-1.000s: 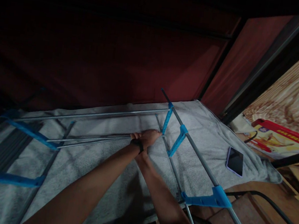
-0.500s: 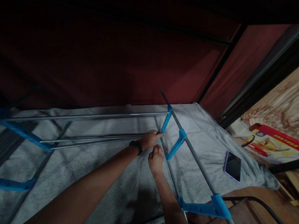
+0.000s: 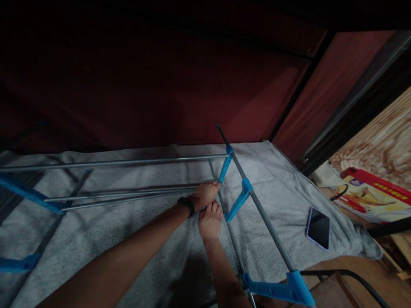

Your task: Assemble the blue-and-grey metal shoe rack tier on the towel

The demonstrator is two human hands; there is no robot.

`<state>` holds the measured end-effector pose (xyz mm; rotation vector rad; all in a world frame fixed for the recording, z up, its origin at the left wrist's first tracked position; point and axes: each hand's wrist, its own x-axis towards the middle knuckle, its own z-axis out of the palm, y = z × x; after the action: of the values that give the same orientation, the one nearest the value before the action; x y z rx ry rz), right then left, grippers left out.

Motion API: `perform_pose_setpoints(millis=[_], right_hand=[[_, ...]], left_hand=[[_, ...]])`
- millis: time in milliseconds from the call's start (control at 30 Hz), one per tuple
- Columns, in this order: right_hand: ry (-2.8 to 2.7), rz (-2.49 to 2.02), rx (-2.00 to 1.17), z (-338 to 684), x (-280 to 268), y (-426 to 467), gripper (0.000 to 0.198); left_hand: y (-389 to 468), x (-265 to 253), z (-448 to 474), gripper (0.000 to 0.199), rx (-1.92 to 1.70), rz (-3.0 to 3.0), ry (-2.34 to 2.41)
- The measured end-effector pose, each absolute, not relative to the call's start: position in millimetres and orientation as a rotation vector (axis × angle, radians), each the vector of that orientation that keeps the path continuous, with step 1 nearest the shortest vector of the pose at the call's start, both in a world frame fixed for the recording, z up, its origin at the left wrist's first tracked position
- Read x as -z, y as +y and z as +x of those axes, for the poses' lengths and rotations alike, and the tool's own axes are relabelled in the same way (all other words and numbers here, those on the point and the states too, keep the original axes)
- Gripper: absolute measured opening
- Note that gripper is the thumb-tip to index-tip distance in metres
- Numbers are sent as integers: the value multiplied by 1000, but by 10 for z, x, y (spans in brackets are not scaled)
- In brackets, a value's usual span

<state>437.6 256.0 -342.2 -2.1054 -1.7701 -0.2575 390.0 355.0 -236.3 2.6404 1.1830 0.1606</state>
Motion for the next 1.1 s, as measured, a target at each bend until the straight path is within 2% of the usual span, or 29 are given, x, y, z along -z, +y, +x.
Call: perform_pose_setpoints(millis=[167,533,767,1100], right_hand=[[-1777,-2108,259,4372,3415,2559,18],[-1779,-2100,250,4357,3382,2534,25],[-1780,-2075,199,4358,3353,2532,30],[-1768,-2072,167,4368,3365,2538,29]], left_hand=[[3543,2322,3935,29,-151,2605,1248],[3525,2269,4067,53,-231,2434,1602],[3576,2281,4120,40,-249,2376,1635],[3581,2255,4138,35,-256,2301,1708]])
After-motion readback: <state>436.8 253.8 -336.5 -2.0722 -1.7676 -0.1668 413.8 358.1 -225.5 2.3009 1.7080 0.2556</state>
